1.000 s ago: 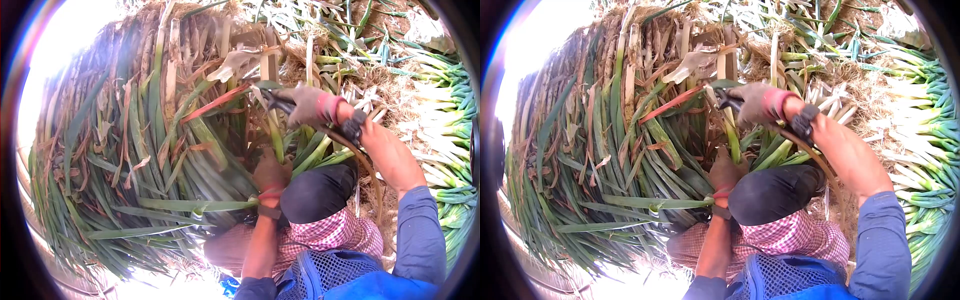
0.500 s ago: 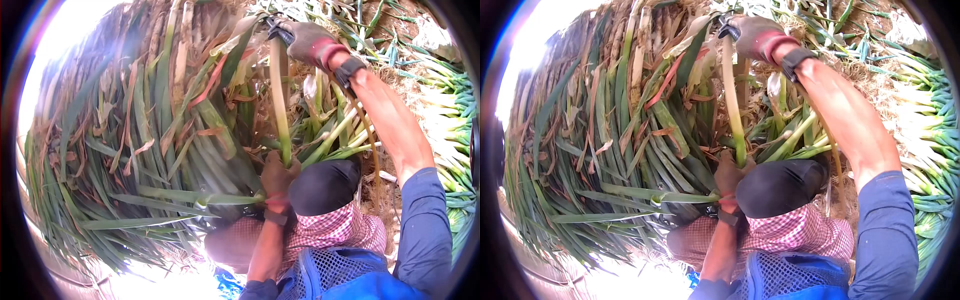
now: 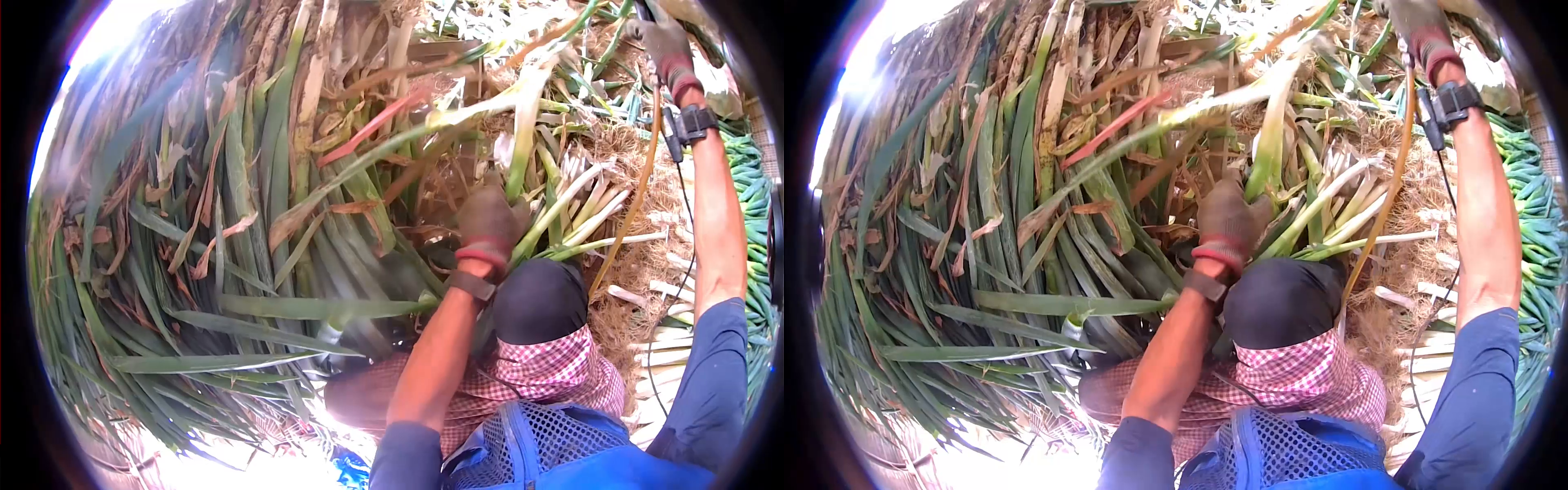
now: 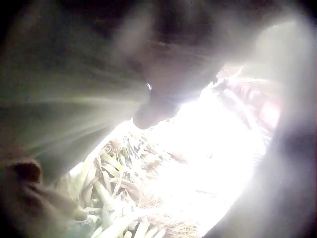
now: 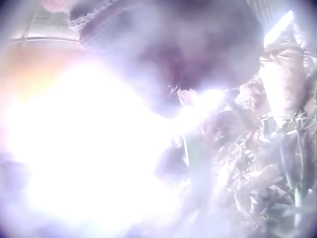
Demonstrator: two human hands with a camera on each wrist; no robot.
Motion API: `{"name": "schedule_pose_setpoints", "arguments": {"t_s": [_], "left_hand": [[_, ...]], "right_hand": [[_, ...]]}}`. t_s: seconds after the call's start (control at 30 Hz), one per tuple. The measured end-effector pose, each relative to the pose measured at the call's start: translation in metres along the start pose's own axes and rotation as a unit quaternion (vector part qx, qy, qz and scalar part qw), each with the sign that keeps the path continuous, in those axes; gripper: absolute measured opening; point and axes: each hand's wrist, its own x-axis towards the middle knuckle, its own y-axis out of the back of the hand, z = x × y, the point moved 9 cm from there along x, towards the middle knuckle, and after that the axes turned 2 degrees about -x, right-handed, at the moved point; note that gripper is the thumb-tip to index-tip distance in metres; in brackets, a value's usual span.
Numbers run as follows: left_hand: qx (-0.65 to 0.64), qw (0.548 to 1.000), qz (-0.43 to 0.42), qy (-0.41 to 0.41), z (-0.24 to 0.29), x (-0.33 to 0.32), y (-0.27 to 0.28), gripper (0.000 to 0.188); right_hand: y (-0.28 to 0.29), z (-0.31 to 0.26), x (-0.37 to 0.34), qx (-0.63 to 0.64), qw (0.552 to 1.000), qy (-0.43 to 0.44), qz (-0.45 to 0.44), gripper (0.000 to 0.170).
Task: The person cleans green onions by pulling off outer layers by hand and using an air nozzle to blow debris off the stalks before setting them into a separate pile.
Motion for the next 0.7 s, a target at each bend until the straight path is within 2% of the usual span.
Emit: {"name": "schedule_pose_setpoints", "arguments": {"t_s": [0.07, 0.13, 0.17, 0.2, 0.23, 0.27, 0.3, 0.33, 0.4, 0.43, 0.47, 0.5, 0.53, 0.6, 0.63, 0.7], "left_hand": [[-0.014, 1.000, -0.016, 0.018, -0.009, 0.011, -0.014, 0.034], [-0.093, 0.992, 0.019, 0.077, -0.034, 0.013, -0.018, 0.035], [-0.075, 0.989, 0.011, 0.124, -0.040, 0.012, -0.014, 0.037], [-0.074, 0.989, 0.012, 0.128, -0.050, 0.013, -0.015, 0.037], [-0.068, 0.990, 0.036, 0.120, -0.062, 0.013, -0.016, 0.037], [-0.060, 0.990, 0.058, 0.111, -0.071, 0.011, -0.014, 0.037], [-0.110, 0.987, 0.066, 0.098, -0.071, 0.006, -0.003, 0.037], [-0.104, 0.987, 0.065, 0.103, -0.074, 0.003, 0.009, 0.037], [0.037, 0.978, 0.202, 0.036, -0.069, -0.005, 0.054, 0.040], [0.038, 0.978, 0.202, 0.033, -0.076, -0.005, 0.063, 0.040], [-0.031, 0.975, 0.206, 0.078, -0.104, -0.010, 0.069, 0.043], [-0.099, 0.965, 0.208, 0.123, -0.129, -0.018, 0.067, 0.046], [-0.099, 0.966, 0.207, 0.122, -0.139, -0.027, 0.064, 0.046], [0.141, 0.975, 0.127, 0.119, -0.145, -0.044, 0.054, 0.050], [0.142, 0.975, 0.125, 0.120, -0.146, -0.059, 0.052, 0.050], [0.124, 0.966, 0.129, 0.186, -0.147, -0.079, 0.047, 0.049]], "right_hand": [[-0.007, -0.016, 0.001, 0.034, 0.997, -0.021, -0.073, 0.061], [-0.071, 0.022, -0.007, -0.008, 0.965, 0.003, -0.262, 0.071], [-0.080, -0.022, -0.050, 0.043, 0.957, -0.025, -0.284, 0.074], [-0.101, -0.041, -0.083, 0.078, 0.937, -0.038, -0.337, 0.080], [-0.124, -0.049, -0.119, 0.118, 0.893, -0.061, -0.429, 0.087], [-0.128, -0.069, -0.144, 0.086, 0.875, -0.043, -0.475, 0.088], [-0.132, -0.075, -0.161, 0.062, 0.869, -0.028, -0.489, 0.081], [-0.139, -0.069, -0.172, 0.081, 0.889, 0.025, -0.450, 0.087], [-0.148, -0.045, -0.187, 0.130, 0.894, -0.058, -0.426, 0.092], [-0.146, -0.042, -0.193, 0.110, 0.897, -0.056, -0.425, 0.092], [-0.142, -0.039, -0.201, 0.089, 0.899, -0.054, -0.426, 0.093], [-0.145, -0.030, -0.216, 0.107, 0.875, -0.084, -0.465, 0.094], [-0.144, -0.029, -0.225, 0.140, 0.876, -0.056, -0.458, 0.095], [-0.134, -0.026, -0.229, 0.161, 0.866, -0.113, -0.460, 0.095], [-0.133, -0.024, -0.233, 0.163, 0.865, -0.115, -0.460, 0.095], [-0.130, -0.018, -0.235, 0.139, 0.875, -0.096, -0.454, 0.096]]}}
